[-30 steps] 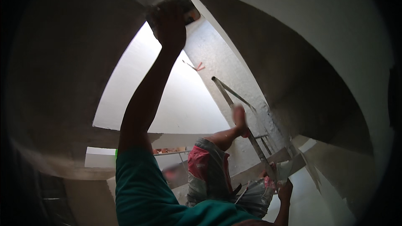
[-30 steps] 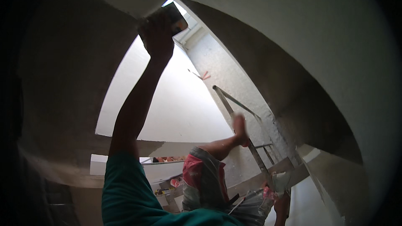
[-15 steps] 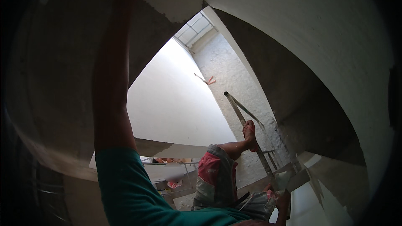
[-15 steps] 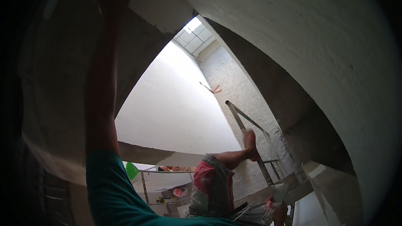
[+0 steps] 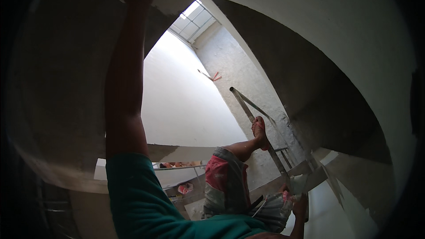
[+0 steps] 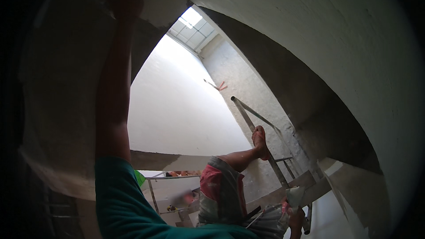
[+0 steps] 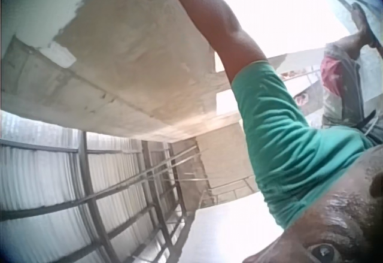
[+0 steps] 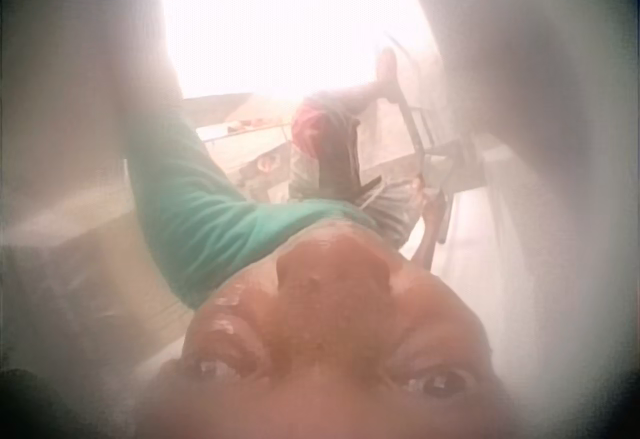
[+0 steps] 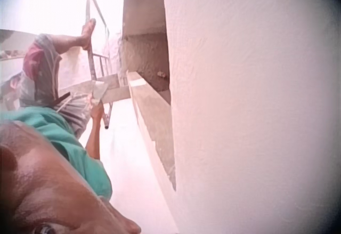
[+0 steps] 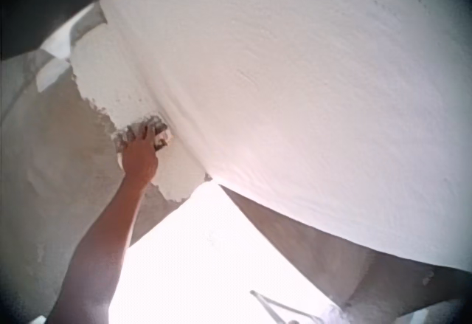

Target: The person stands on a ladder and applies white plaster to a curved ceiling or wall section using a trowel and hawk. They repeatedly scoop plaster from the hawk onto the trowel and smooth it onto the surface.

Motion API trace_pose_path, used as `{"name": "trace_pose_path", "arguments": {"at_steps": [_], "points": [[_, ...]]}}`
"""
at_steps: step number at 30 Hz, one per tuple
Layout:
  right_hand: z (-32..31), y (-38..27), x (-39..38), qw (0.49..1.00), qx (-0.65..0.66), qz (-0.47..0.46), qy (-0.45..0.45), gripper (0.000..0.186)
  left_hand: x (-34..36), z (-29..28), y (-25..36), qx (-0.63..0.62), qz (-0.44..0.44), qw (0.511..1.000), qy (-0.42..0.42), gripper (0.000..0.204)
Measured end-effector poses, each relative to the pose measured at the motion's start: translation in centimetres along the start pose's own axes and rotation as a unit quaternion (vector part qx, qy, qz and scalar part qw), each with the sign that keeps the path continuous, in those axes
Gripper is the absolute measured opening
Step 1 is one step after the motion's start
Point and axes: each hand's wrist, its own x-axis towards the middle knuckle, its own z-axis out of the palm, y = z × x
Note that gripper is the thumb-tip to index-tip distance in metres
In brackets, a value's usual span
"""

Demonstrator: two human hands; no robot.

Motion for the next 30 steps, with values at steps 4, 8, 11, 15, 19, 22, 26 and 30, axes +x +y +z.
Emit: {"name": "trace_pose_path", "arguments": {"at_steps": [4,8,11,15,19,22,26,30], "points": [[-4.6,-4.4,0.9,0.982,0.087,0.051,-0.159,0.059,-6.2,6.4,2.0,0.023,0.086,0.996,0.015,0.07],[-4.0,-2.5,0.4,0.982,0.142,-0.015,-0.124,0.052,-13.1,5.7,8.3,-0.048,0.06,0.995,0.06,0.068],[-5.0,-2.7,-0.2,0.984,0.144,-0.004,-0.102,0.045,-16.4,4.4,10.6,-0.054,0.051,0.997,0.015,0.062],[-6.1,-3.0,-0.8,0.984,0.141,0.028,-0.102,0.036,-19.5,2.7,10.8,-0.057,0.049,0.995,-0.065,0.058],[-6.3,-2.7,-1.6,0.994,0.096,-0.003,-0.057,0.038,-24.8,-3.0,9.1,-0.298,-0.02,0.947,-0.121,0.058],[-7.8,-5.0,-1.3,0.994,0.081,-0.021,-0.068,0.043,-32.0,-9.9,8.6,-0.581,-0.178,0.783,-0.13,0.058],[-11.2,-10.2,-1.2,0.988,0.071,-0.138,-0.005,0.03,-42.1,-20.2,8.2,-0.717,-0.508,0.323,-0.353,0.014],[-13.3,-13.4,-0.9,0.983,-0.011,-0.182,0.019,0.028,-44.5,-28.1,7.3,-0.737,-0.609,0.018,-0.294,0.019]]}}
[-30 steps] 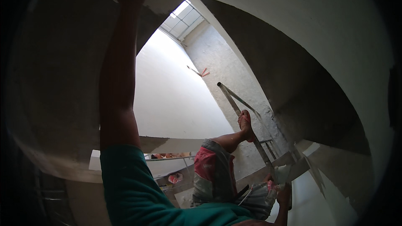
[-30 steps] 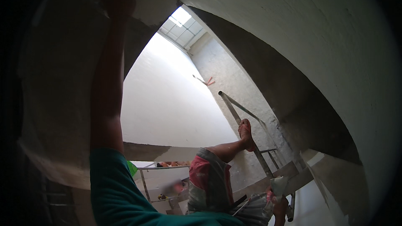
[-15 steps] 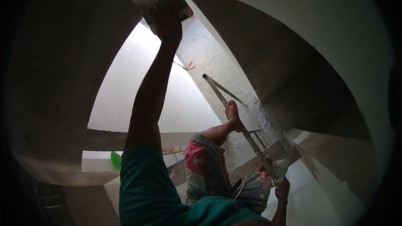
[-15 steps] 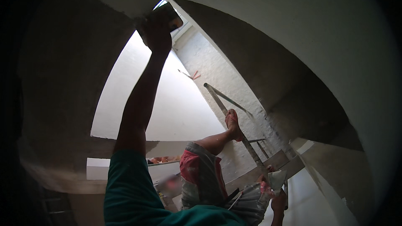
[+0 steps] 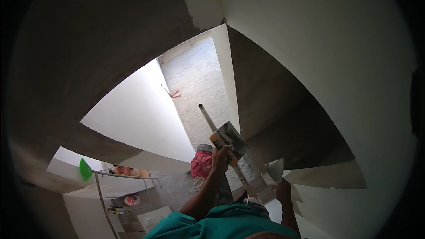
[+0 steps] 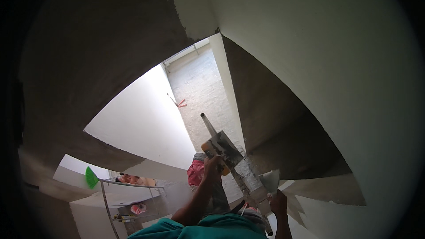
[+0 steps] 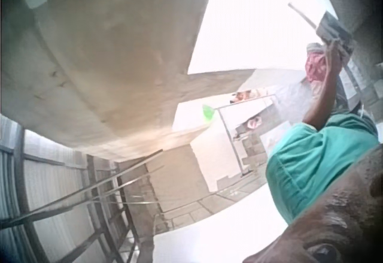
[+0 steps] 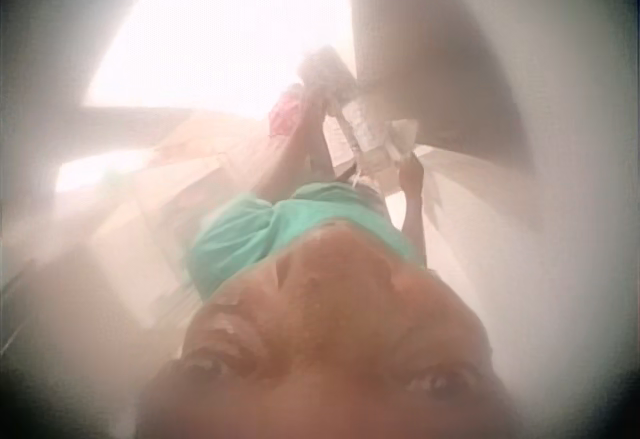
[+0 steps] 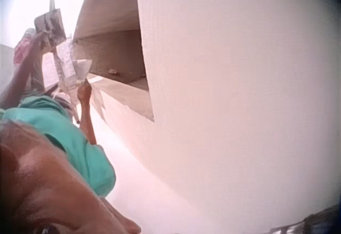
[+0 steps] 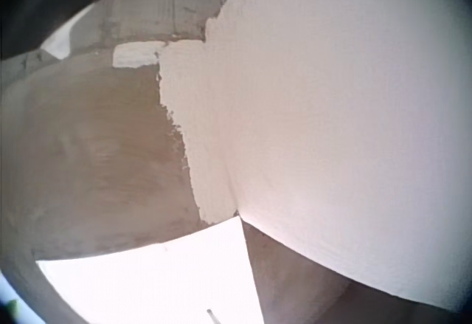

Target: The person stands on a ladder and applies white plaster to a curved ceiling or wall section using a trowel and hawk. They repeatedly scoop plaster from the hawk onto the trowel and smooth it onto the surface.

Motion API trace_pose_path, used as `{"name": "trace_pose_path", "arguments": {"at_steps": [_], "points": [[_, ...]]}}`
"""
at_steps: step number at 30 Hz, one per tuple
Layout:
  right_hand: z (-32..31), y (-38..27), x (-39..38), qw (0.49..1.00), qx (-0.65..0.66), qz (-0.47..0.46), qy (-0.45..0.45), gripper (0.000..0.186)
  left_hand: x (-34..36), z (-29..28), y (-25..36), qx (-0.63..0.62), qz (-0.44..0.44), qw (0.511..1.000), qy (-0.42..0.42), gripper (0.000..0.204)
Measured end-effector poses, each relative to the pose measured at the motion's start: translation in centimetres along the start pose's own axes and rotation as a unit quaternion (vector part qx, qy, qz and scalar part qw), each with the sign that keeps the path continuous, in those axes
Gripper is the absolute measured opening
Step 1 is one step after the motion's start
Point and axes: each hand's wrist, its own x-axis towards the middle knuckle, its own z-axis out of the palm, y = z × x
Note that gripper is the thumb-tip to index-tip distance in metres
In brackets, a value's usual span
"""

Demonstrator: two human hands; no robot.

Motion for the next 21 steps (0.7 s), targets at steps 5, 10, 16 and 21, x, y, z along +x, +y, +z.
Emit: {"name": "trace_pose_path", "arguments": {"at_steps": [5,10,16,21], "points": [[-2.5,-5.5,1.5,0.999,-0.006,-0.046,0.015,0.039,-1.6,-2.5,1.4,0.023,0.014,0.998,0.061,0.022],[-3.6,-7.9,2.0,0.984,-0.062,-0.144,0.079,0.052,-4.0,0.4,5.8,0.071,0.034,0.996,0.048,0.024],[-5.0,-12.9,3.2,0.972,-0.082,-0.196,0.097,0.049,-5.2,-0.3,6.2,0.212,0.16,0.962,-0.063,0.032],[-6.9,-16.2,3.0,0.993,-0.058,-0.106,0.015,0.053,-7.0,1.1,5.5,0.319,0.259,0.907,-0.092,0.035]]}}
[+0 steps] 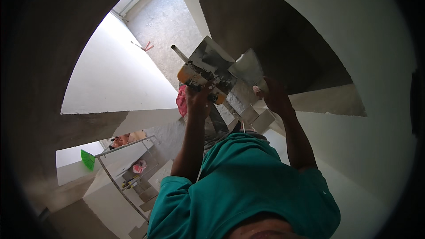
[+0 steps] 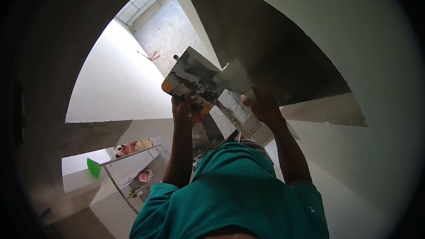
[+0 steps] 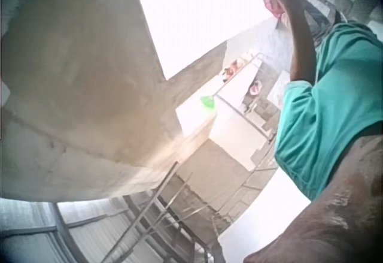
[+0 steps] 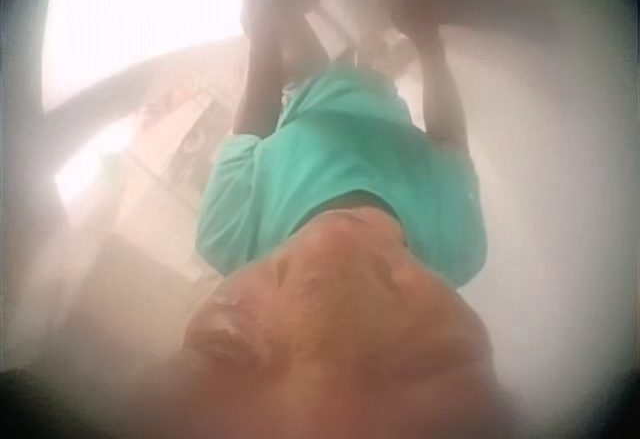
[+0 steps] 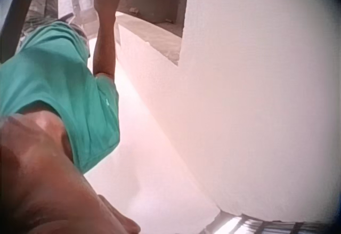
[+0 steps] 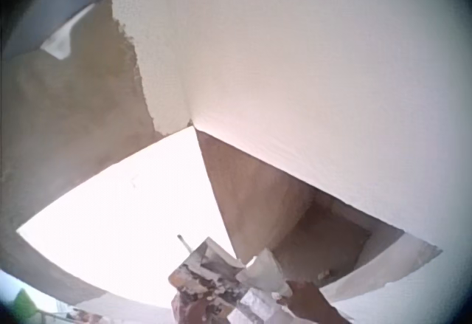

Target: The person stands on a ladder and applies white plaster to a curved ceiling or wall section using a trowel and hawk. They repeatedly scoop plaster from the hawk onto the trowel and smooth it onto the surface.

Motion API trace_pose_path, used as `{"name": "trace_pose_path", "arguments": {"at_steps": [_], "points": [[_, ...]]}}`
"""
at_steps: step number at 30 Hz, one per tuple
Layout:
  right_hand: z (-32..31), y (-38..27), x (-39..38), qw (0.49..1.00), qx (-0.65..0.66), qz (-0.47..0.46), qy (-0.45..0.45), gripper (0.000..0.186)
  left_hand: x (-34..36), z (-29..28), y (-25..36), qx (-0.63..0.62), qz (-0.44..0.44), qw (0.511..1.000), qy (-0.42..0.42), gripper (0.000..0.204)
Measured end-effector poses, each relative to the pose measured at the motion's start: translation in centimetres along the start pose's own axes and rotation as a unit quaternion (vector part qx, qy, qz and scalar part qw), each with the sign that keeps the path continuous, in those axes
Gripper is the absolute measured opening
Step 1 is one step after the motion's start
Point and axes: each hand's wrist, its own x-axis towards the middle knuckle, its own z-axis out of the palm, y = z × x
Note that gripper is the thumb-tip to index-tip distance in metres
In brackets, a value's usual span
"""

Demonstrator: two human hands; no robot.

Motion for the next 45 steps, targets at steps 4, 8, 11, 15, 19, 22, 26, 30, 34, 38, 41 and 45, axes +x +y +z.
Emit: {"name": "trace_pose_path", "arguments": {"at_steps": [4,8,11,15,19,22,26,30,34,38,41,45], "points": [[-1.1,-0.4,0.7,0.998,-0.039,-0.03,-0.031,0.053,0.8,1.3,3.9,0.12,-0.038,0.99,-0.069,0.021],[-2.9,-0.9,1.8,0.997,0.018,0.015,-0.068,0.055,1.4,1.4,2.6,0.185,-0.063,0.97,-0.148,0.023],[-2.6,1.1,0.7,0.995,-0.043,-0.055,0.074,0.052,1.4,1.9,-3.1,0.173,0.009,0.975,-0.136,0.026],[-3.6,0.8,0.2,0.995,0.074,0.013,0.058,0.048,0.8,-0.4,-8.9,-0.095,-0.182,0.977,-0.055,0.018],[-1.1,3.3,-2.5,0.985,0.065,0.004,0.158,0.046,-2.3,-0.1,-9.5,-0.263,-0.243,0.934,-0.012,0.022],[0.2,5.1,-3.4,0.993,0.022,0.01,0.12,0.046,-3.5,0.2,-10.5,-0.261,-0.256,0.931,-0.011,0.023],[0.4,5.4,-3.6,0.995,0.074,0.041,0.057,0.046,-1.7,-0.5,-10.0,-0.215,-0.255,0.942,-0.016,0.016],[1.8,7.4,-3.5,0.994,0.005,0.009,0.111,0.045,2.2,-2.0,-2.7,-0.035,-0.171,0.978,-0.117,0.014],[0.9,6.9,-2.3,0.993,-0.03,-0.002,0.111,0.047,6.3,-3.6,2.9,0.254,-0.018,0.933,-0.254,0.029],[1.4,8.2,-1.2,0.985,-0.071,-0.068,0.142,0.053,10.3,-5.3,6.7,0.434,0.209,0.818,-0.313,0.042],[0.6,8.1,0.0,0.973,-0.103,-0.118,0.171,0.058,12.7,-5.7,8.9,0.462,0.23,0.779,-0.356,0.045],[-1.9,5.4,2.7,0.997,-0.08,-0.011,-0.003,0.052,13.9,-4.6,12.8,0.528,0.33,0.693,-0.363,0.046]]}}
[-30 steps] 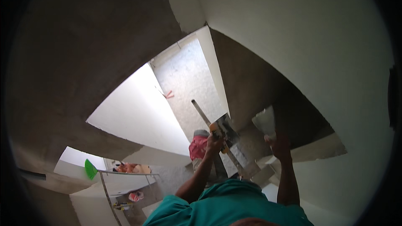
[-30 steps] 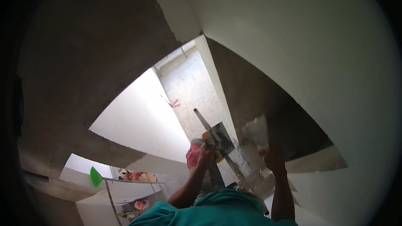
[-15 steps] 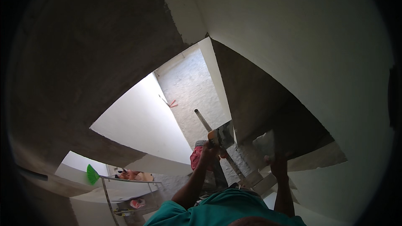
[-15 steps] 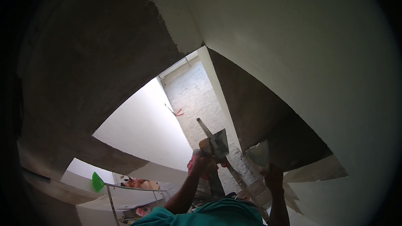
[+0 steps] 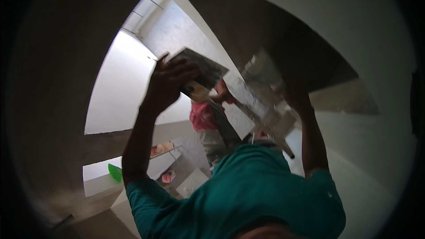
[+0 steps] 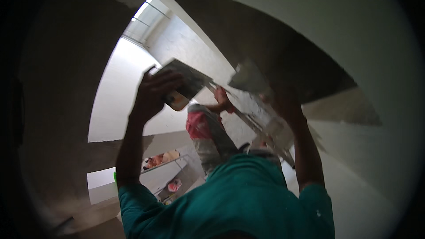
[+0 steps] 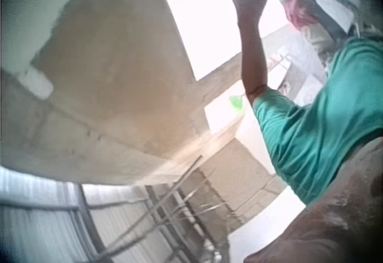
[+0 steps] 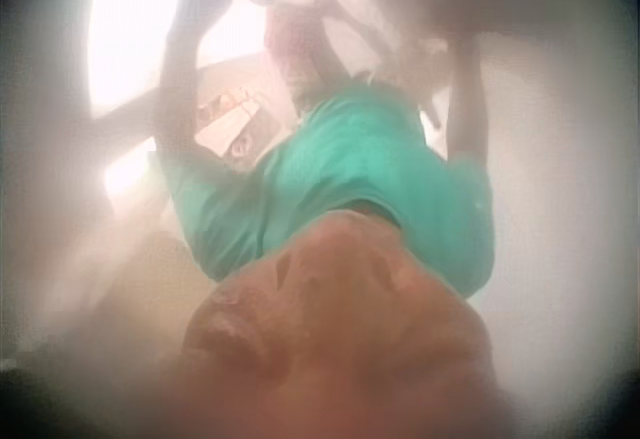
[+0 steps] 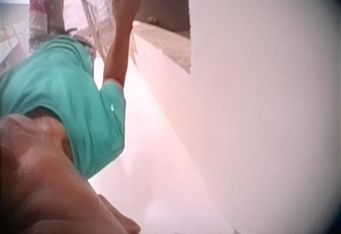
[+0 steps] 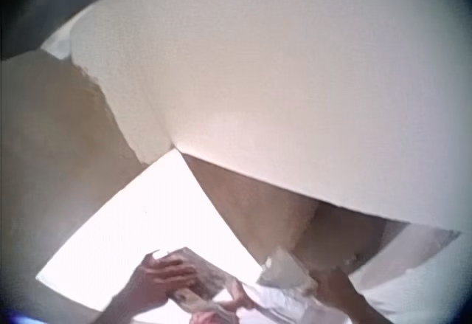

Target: The person stands on a ladder and applies white plaster to a curved ceiling or wall section using a trowel and hawk. They repeatedly scoop plaster from the hawk onto the trowel and smooth it onto the surface.

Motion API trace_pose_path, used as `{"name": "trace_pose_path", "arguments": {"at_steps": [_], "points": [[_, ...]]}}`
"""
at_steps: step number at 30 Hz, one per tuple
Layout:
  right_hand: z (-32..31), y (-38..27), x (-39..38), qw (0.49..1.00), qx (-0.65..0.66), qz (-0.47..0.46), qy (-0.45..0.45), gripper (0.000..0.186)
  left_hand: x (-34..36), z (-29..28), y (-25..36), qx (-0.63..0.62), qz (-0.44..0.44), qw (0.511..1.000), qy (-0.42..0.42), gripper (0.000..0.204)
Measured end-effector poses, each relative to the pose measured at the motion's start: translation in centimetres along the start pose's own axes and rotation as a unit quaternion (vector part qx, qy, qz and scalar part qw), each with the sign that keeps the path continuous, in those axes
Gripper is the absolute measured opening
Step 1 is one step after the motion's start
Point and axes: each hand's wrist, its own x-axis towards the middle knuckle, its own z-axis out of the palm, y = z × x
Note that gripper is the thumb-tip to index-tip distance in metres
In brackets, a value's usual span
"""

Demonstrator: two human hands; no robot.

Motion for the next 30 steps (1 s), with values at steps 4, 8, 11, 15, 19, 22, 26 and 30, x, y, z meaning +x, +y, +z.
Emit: {"name": "trace_pose_path", "arguments": {"at_steps": [4,8,11,15,19,22,26,30], "points": [[-1.8,-1.2,0.7,0.994,-0.003,-0.075,0.076,0.05,2.5,-2.2,1.4,0.081,0.066,0.994,-0.011,0.041],[-1.7,-1.0,1.2,0.999,-0.024,-0.023,0.029,0.046,4.5,-1.5,1.7,0.099,0.111,0.989,-0.024,0.042],[-1.8,-1.6,0.9,0.996,0.048,-0.02,0.076,0.045,5.8,-1.8,1.6,0.1,0.131,0.986,-0.019,0.036],[-1.6,-3.2,0.3,0.979,0.145,0.026,0.138,0.04,3.5,0.3,0.9,-0.279,-0.255,0.923,0.077,0.03],[0.8,-4.1,0.5,0.951,0.237,-0.038,0.195,0.036,-3.3,9.5,6.7,-0.779,-0.322,0.436,0.317,0.028],[3.2,-5.2,0.8,0.935,0.251,-0.075,0.237,0.045,-2.6,10.9,12.8,-0.856,-0.354,0.245,0.286,0.031],[3.2,-8.2,1.6,0.92,0.226,-0.184,0.263,0.065,-2.0,9.2,14.5,-0.856,-0.369,0.234,0.275,0.03],[4.7,-7.3,2.7,0.919,0.176,-0.239,0.258,0.067,-2.2,7.9,14.0,-0.87,-0.336,0.222,0.285,0.031]]}}
